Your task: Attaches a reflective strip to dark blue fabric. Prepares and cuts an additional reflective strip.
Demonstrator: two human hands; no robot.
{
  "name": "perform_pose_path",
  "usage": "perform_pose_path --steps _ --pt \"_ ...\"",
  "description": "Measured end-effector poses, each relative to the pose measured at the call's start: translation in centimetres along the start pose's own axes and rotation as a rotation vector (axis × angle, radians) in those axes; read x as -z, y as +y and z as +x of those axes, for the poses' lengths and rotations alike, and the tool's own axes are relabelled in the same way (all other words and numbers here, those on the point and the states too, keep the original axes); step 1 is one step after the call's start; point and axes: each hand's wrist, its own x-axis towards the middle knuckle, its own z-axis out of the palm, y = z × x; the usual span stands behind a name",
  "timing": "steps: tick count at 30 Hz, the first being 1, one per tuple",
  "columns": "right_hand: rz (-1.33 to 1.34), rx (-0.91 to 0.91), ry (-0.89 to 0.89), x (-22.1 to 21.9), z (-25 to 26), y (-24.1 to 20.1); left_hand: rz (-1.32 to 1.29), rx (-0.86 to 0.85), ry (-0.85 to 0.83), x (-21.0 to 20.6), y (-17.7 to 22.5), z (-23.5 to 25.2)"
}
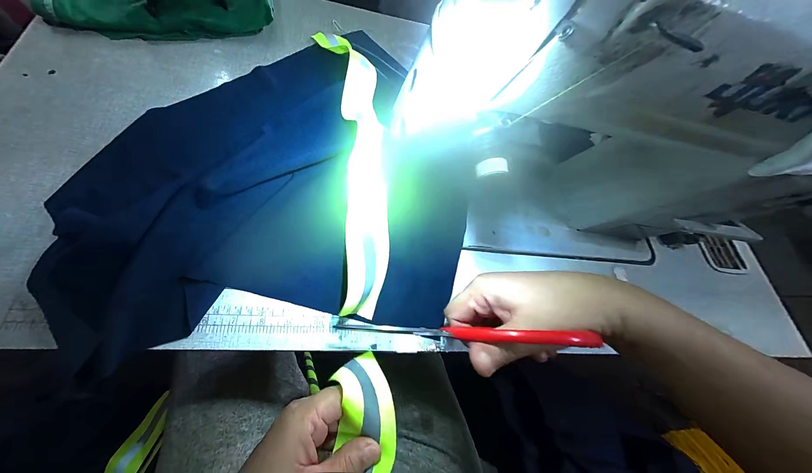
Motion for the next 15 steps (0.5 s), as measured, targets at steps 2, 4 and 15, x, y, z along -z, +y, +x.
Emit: perform_pose_path --steps 2,4,15 --pt "-0.103 0.095 0.278 -1.2 -2.4 1.8 0.16 -0.068 -0.006 0.7 0.1 -0.3" --pt "-0.322 0.091 0.741 -2.6 -4.9 4.7 0.313 -0.145 0.036 1.5 0.6 -0.3" --pt "-0.578 0.095 1.429 -8.5 -5.8 8.8 0.413 -0.482 -0.052 -0.7 8.3 4.9"
